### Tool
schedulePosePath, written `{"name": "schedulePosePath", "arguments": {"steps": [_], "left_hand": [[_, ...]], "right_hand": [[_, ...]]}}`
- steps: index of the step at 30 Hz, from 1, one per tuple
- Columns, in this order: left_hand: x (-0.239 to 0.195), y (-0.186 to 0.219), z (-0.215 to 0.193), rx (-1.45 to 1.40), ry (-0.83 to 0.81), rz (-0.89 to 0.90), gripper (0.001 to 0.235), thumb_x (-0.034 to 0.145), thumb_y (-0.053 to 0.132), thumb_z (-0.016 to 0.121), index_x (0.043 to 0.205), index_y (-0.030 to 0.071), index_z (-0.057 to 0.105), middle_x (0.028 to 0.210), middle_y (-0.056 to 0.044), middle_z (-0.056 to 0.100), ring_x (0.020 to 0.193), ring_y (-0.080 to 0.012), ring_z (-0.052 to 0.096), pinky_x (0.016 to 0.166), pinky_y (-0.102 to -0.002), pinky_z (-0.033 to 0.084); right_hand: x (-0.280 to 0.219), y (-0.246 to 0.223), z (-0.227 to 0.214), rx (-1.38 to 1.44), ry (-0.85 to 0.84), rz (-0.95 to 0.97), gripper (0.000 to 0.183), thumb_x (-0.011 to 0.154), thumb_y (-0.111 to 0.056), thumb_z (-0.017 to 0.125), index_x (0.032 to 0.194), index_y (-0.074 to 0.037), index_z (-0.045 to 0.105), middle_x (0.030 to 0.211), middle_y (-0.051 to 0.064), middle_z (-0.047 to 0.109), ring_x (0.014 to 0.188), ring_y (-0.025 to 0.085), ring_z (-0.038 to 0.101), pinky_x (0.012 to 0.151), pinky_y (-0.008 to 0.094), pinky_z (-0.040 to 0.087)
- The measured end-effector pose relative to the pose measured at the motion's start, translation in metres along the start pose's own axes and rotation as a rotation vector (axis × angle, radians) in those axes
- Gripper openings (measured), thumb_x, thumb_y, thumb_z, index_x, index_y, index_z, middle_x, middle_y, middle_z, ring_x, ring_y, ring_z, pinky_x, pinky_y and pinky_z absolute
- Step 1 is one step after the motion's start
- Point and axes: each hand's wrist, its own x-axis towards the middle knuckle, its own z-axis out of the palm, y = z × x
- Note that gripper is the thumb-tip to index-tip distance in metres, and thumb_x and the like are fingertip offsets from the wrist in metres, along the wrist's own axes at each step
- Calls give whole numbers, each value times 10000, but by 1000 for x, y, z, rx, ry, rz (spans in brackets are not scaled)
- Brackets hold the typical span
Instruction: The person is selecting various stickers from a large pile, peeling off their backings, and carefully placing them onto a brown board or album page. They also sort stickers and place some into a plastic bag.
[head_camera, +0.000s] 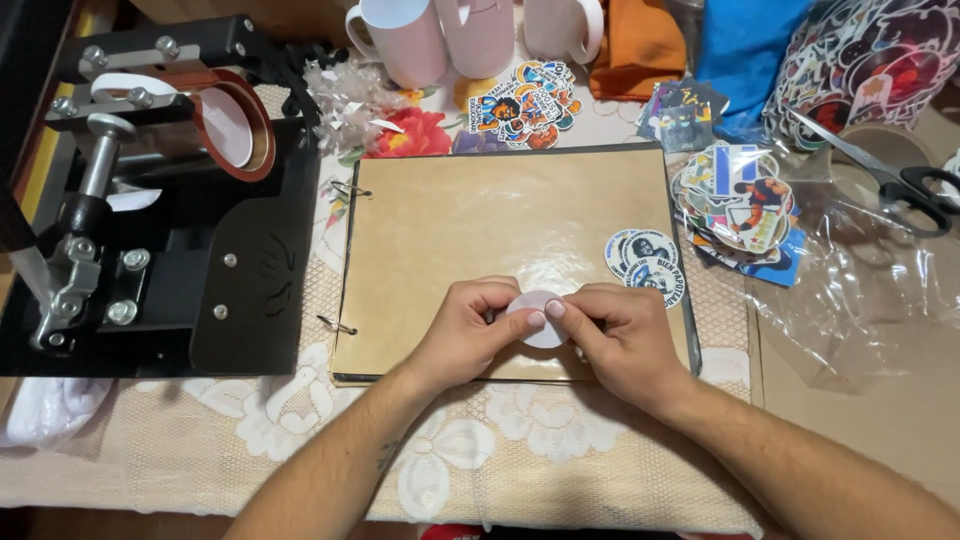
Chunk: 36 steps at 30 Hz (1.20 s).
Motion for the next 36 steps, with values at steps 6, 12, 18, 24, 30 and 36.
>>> {"name": "schedulePosePath", "arguments": {"steps": [6,12,18,24,30,36], "left_hand": [[0,1,-2,-17,-55,12,240,925,124,726,702,63,662,616,9,468,648,-65,388,590,-220,349],[0,6,-5,-56,-124,1,239,898,139,728,689,58,644,623,-5,490,655,-97,408,607,-234,358],[-5,-5,1,70,-13,2,329,855,172,793,636,41,585,577,-12,394,636,-79,383,564,-237,325],[-3,-2,5,-18,7,-17,337,864,150,804,603,72,605,563,21,418,618,-51,361,556,-212,319],[-3,-2,0,-25,-57,7,293,898,140,768,648,71,631,598,12,466,640,-57,378,579,-218,334],[2,5,-2,12,-98,18,143,941,118,703,821,42,714,675,-27,556,637,-79,423,597,-237,396]], "right_hand": [[1,3,-2,-16,-1,-8,250,918,-95,665,698,-79,783,471,68,627,430,143,525,461,278,448],[-2,-5,-1,-36,-2,-37,257,919,-114,662,693,-91,782,458,69,619,409,162,522,446,278,441],[-8,-5,4,-76,8,-36,235,907,-102,655,730,-100,809,464,74,638,392,180,526,441,285,451],[-4,1,1,-22,-6,-5,249,910,-114,665,694,-95,788,441,64,615,408,159,536,443,282,445],[1,-10,-3,-17,-27,5,246,912,-109,661,708,-89,797,430,66,614,406,150,541,445,269,448],[3,-3,-15,-83,14,12,239,914,-141,677,718,-118,812,457,55,648,412,157,574,450,260,459]]}}
